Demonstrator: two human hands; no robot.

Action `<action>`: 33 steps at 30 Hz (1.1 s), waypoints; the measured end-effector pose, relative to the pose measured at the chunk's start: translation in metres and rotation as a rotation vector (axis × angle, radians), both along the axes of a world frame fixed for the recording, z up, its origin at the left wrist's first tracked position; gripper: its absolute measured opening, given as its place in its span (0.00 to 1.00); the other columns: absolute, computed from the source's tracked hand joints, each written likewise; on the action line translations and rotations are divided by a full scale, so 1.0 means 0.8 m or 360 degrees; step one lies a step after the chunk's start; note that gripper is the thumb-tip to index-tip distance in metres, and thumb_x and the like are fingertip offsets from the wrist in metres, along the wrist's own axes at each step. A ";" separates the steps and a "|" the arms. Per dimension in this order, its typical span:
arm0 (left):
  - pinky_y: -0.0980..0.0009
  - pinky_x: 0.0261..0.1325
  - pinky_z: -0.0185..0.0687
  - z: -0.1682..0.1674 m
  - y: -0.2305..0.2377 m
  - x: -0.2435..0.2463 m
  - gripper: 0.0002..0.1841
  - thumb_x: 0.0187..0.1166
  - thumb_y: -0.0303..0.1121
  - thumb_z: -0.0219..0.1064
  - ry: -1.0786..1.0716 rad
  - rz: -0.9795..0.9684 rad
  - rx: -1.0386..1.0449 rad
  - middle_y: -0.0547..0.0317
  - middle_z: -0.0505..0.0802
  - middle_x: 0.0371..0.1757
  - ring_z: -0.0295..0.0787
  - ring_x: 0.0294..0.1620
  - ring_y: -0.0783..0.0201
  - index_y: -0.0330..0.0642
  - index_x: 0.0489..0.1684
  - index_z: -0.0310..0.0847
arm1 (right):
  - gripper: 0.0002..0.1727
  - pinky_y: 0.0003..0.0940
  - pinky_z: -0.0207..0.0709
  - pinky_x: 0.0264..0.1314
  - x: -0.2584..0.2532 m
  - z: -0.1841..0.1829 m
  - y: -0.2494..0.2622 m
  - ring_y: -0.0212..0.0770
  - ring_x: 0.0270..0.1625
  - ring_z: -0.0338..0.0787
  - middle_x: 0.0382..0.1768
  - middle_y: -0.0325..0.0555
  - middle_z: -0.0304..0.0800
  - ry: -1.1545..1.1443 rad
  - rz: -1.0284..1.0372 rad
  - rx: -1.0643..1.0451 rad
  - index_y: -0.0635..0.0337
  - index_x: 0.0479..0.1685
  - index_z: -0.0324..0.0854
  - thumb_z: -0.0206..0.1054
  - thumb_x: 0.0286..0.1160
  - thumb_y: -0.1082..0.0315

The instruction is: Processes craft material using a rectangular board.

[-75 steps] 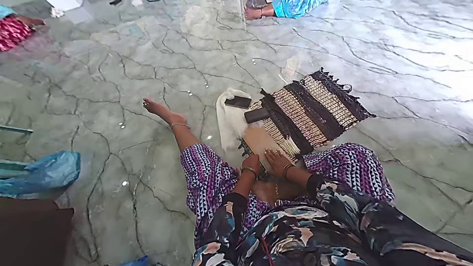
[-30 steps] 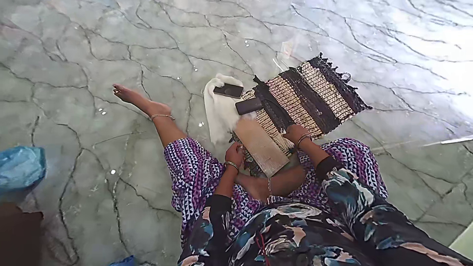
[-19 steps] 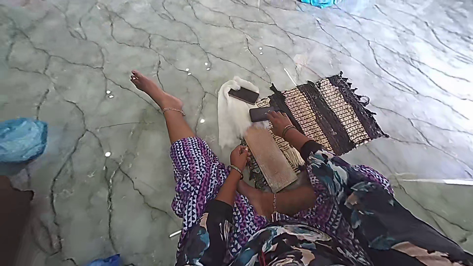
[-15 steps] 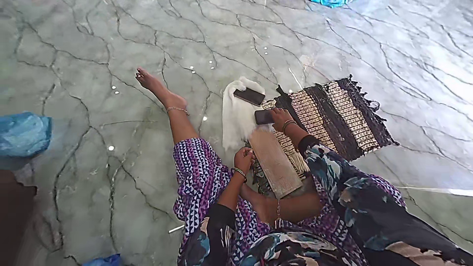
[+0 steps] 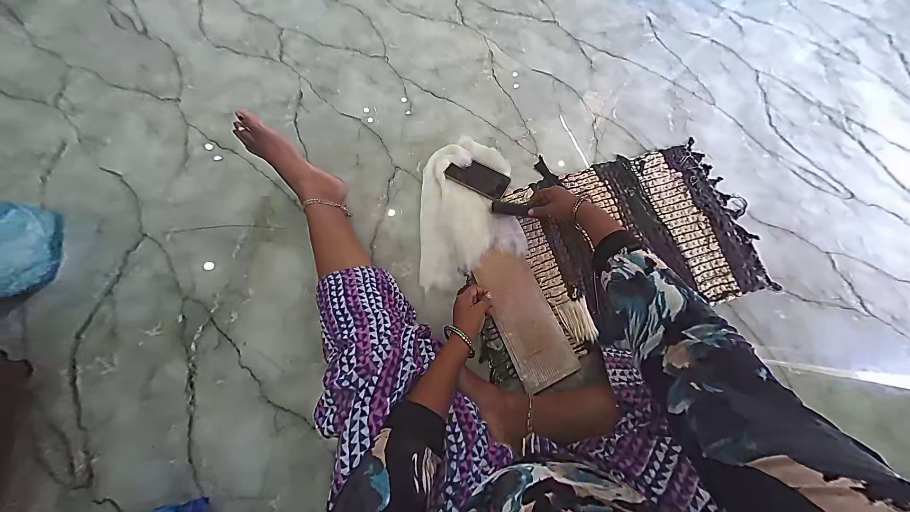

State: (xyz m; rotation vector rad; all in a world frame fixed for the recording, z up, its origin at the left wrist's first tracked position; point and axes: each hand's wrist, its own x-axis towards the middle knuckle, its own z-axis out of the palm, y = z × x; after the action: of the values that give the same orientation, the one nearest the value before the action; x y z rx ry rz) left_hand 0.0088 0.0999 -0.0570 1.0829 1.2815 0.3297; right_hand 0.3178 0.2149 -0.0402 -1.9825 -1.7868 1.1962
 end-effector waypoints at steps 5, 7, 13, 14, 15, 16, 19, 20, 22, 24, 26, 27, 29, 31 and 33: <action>0.72 0.41 0.87 -0.003 -0.002 0.005 0.10 0.90 0.23 0.58 -0.0046 0.0042 -0.0024 0.48 0.88 0.40 0.88 0.32 0.67 0.22 0.57 0.77 | 0.18 0.56 0.70 0.76 0.006 0.000 -0.001 0.60 0.67 0.87 0.61 0.68 0.89 0.0038 -0.0213 0.0123 0.73 0.62 0.84 0.57 0.92 0.67; 0.72 0.41 0.87 -0.004 -0.003 0.007 0.10 0.90 0.24 0.58 -0.0043 0.0031 -0.0028 0.49 0.88 0.39 0.88 0.31 0.68 0.23 0.57 0.77 | 0.20 0.58 0.68 0.78 0.003 -0.005 -0.002 0.63 0.70 0.85 0.62 0.70 0.88 0.0022 -0.0255 0.0153 0.74 0.64 0.83 0.54 0.94 0.66; 0.72 0.42 0.87 -0.005 -0.001 0.006 0.10 0.90 0.24 0.58 -0.0022 -0.0011 -0.0026 0.48 0.88 0.40 0.88 0.33 0.67 0.23 0.56 0.77 | 0.23 0.60 0.65 0.80 0.000 -0.012 0.002 0.65 0.72 0.83 0.65 0.73 0.85 0.0007 -0.0384 0.0163 0.76 0.65 0.82 0.49 0.96 0.65; 0.72 0.42 0.86 -0.004 0.000 0.006 0.10 0.90 0.24 0.58 -0.0020 -0.0021 -0.0036 0.47 0.89 0.41 0.88 0.33 0.67 0.23 0.57 0.77 | 0.23 0.59 0.65 0.80 -0.001 -0.011 0.003 0.65 0.73 0.82 0.65 0.73 0.85 0.0021 -0.0401 0.0157 0.76 0.66 0.81 0.48 0.96 0.65; 0.72 0.43 0.86 -0.003 0.001 0.007 0.11 0.90 0.25 0.58 -0.0019 -0.0025 -0.0045 0.47 0.89 0.42 0.88 0.34 0.67 0.23 0.58 0.77 | 0.23 0.59 0.64 0.81 -0.001 -0.011 0.003 0.65 0.74 0.82 0.66 0.73 0.84 0.0034 -0.0411 0.0151 0.76 0.67 0.81 0.48 0.96 0.65; 0.71 0.43 0.86 -0.002 0.001 0.007 0.11 0.90 0.25 0.58 -0.0023 -0.0021 -0.0049 0.47 0.89 0.42 0.88 0.34 0.67 0.23 0.57 0.77 | 0.23 0.59 0.64 0.81 -0.001 -0.010 0.003 0.65 0.74 0.81 0.67 0.74 0.84 0.0041 -0.0417 0.0137 0.77 0.67 0.80 0.48 0.97 0.64; 0.71 0.43 0.86 -0.001 -0.001 0.009 0.10 0.90 0.24 0.58 -0.0044 -0.0017 -0.0041 0.46 0.88 0.41 0.87 0.34 0.66 0.22 0.57 0.77 | 0.26 0.59 0.60 0.84 -0.004 -0.005 0.001 0.65 0.80 0.77 0.73 0.74 0.79 0.0107 -0.0518 0.0051 0.76 0.74 0.76 0.46 0.98 0.61; 0.71 0.43 0.86 -0.001 -0.001 0.009 0.10 0.90 0.24 0.58 -0.0046 -0.0019 -0.0035 0.46 0.88 0.41 0.87 0.34 0.66 0.22 0.56 0.77 | 0.27 0.58 0.59 0.85 -0.007 -0.003 -0.001 0.64 0.81 0.75 0.75 0.73 0.78 0.0147 -0.0573 0.0020 0.75 0.76 0.74 0.44 0.98 0.60; 0.71 0.43 0.87 -0.001 -0.001 0.008 0.10 0.90 0.24 0.58 -0.0041 -0.0030 -0.0028 0.46 0.88 0.41 0.88 0.34 0.66 0.22 0.56 0.78 | 0.30 0.57 0.57 0.87 -0.013 0.001 -0.007 0.61 0.84 0.73 0.79 0.70 0.75 0.0265 -0.0671 -0.0014 0.73 0.78 0.73 0.41 0.99 0.56; 0.71 0.44 0.86 0.001 -0.001 0.008 0.11 0.90 0.24 0.58 -0.0032 -0.0041 -0.0028 0.46 0.88 0.42 0.88 0.34 0.66 0.22 0.57 0.78 | 0.30 0.55 0.56 0.88 -0.017 0.003 -0.012 0.58 0.85 0.71 0.81 0.67 0.72 0.0357 -0.0661 -0.0045 0.71 0.80 0.72 0.43 0.98 0.54; 0.71 0.44 0.86 0.001 -0.001 0.008 0.11 0.90 0.24 0.58 -0.0016 -0.0048 -0.0038 0.46 0.89 0.42 0.88 0.34 0.66 0.23 0.57 0.78 | 0.28 0.56 0.61 0.85 -0.010 -0.012 -0.013 0.60 0.81 0.75 0.78 0.69 0.76 0.0307 -0.0469 0.0004 0.70 0.81 0.70 0.57 0.92 0.58; 0.70 0.44 0.87 0.001 -0.001 0.009 0.10 0.90 0.24 0.58 -0.0011 -0.0052 -0.0043 0.46 0.89 0.42 0.88 0.34 0.66 0.23 0.57 0.78 | 0.32 0.58 0.66 0.82 -0.005 -0.021 -0.012 0.62 0.77 0.79 0.74 0.71 0.78 0.0215 -0.0355 0.0040 0.70 0.81 0.68 0.68 0.84 0.60; 0.70 0.44 0.87 -0.002 -0.002 0.010 0.10 0.90 0.24 0.58 -0.0016 -0.0058 -0.0051 0.46 0.89 0.42 0.88 0.34 0.66 0.23 0.57 0.78 | 0.39 0.62 0.69 0.80 -0.003 -0.028 -0.014 0.65 0.74 0.82 0.71 0.71 0.82 -0.0012 -0.0192 0.0096 0.68 0.82 0.68 0.79 0.73 0.61; 0.71 0.43 0.87 -0.007 -0.002 0.010 0.10 0.90 0.24 0.58 -0.0017 -0.0070 -0.0030 0.48 0.89 0.41 0.88 0.33 0.67 0.24 0.57 0.78 | 0.33 0.67 0.71 0.75 -0.006 -0.028 -0.019 0.67 0.70 0.86 0.66 0.68 0.86 -0.0212 -0.0126 0.0120 0.63 0.80 0.73 0.76 0.76 0.61; 0.72 0.42 0.86 -0.009 -0.002 0.009 0.10 0.90 0.25 0.58 -0.0019 -0.0079 -0.0025 0.49 0.89 0.40 0.88 0.32 0.68 0.24 0.57 0.78 | 0.27 0.69 0.74 0.71 -0.013 -0.026 -0.028 0.67 0.66 0.88 0.63 0.66 0.89 -0.0354 -0.0114 0.0141 0.60 0.76 0.77 0.72 0.80 0.60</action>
State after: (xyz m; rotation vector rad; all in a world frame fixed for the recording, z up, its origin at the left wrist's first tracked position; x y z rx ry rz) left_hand 0.0161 0.0980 -0.0640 1.0960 1.2426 0.2876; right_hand 0.3071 0.1922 -0.0610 -2.1795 -1.8154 0.8888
